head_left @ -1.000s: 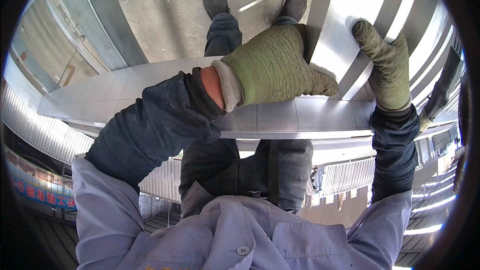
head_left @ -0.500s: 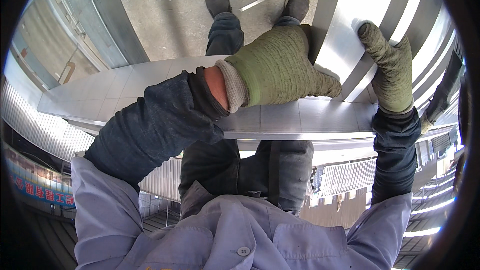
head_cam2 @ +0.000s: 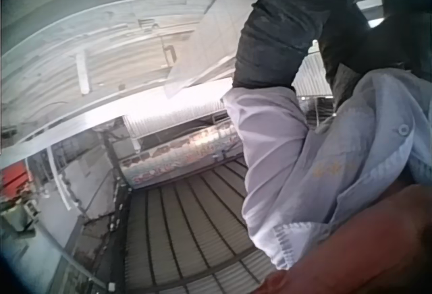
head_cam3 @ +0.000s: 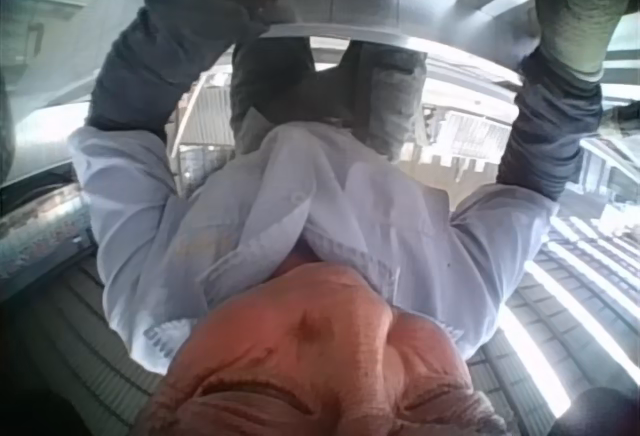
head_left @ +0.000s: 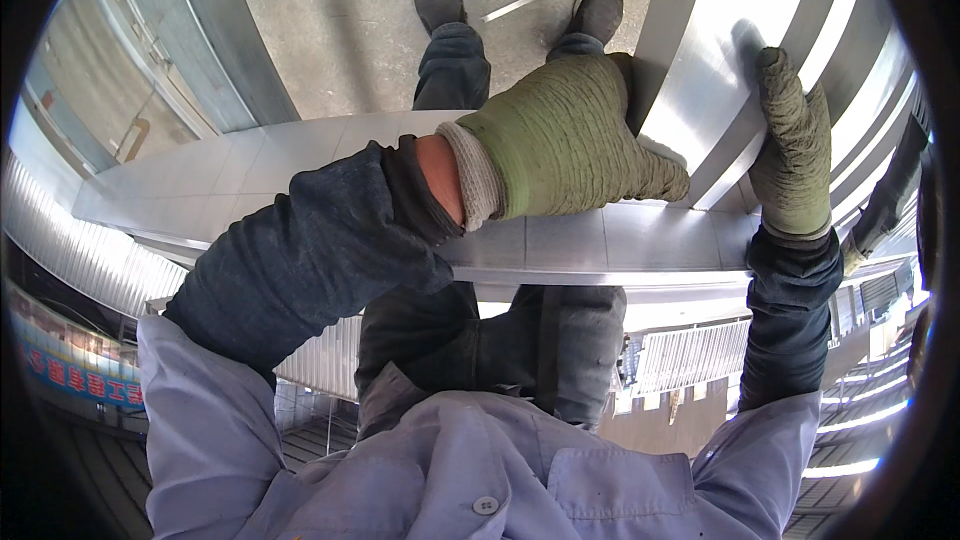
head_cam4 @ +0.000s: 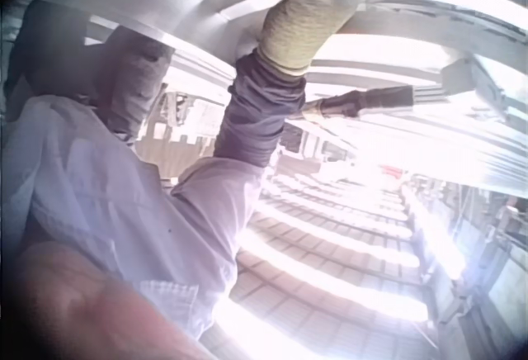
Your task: The person positions metal bars onto a curved metal frame and uses a welding tool to join them. The person repeatedly places bars, aligns them, and welds the joints while working in a workshop environment.
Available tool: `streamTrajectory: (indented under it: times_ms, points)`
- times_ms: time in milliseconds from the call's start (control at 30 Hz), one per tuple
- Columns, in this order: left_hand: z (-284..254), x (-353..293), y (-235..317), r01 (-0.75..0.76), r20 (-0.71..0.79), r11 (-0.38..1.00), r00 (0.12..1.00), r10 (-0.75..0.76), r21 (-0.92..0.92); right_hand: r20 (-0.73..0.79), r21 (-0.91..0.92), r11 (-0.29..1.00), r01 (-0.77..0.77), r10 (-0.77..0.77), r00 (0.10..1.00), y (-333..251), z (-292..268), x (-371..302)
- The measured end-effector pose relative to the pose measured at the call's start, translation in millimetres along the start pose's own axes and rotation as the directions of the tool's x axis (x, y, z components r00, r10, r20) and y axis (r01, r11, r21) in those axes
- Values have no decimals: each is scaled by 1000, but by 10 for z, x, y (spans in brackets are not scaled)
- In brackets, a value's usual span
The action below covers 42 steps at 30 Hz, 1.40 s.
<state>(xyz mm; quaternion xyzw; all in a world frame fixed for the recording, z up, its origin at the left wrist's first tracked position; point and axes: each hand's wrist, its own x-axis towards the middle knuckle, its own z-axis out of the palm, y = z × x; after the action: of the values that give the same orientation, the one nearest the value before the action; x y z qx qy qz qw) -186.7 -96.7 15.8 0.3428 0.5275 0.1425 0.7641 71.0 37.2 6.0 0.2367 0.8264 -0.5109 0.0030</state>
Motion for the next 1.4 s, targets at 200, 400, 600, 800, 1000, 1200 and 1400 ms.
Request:
streamTrajectory:
  times_ms: [200,400,600,800,1000,1200,1400]
  points:
    - [-2,6,-11,8,6,1000,1000,-8,-28,-49,-301,953,-16,1,999,393,-110,-267]
    - [14,-11,-32,11,-1,999,1000,-11,-45,-23,-43,996,-79,78,997,-4,-16,-57]
    - [21,-21,-32,4,-4,999,1000,-4,-54,4,-121,985,-122,123,992,5,-42,-97]
    - [25,-35,-31,4,-10,998,1000,-5,-60,24,-174,973,-152,158,987,26,-55,-121]
    - [28,-52,-36,2,-17,998,1000,-3,-68,34,-256,945,-205,221,975,-21,-46,-145]
    - [31,-73,-29,-2,-30,997,1000,0,-75,53,-319,936,-147,173,984,9,-57,-129]
    - [28,-96,-24,-3,-35,997,999,0,-79,46,-332,931,-151,176,983,24,-24,-166]
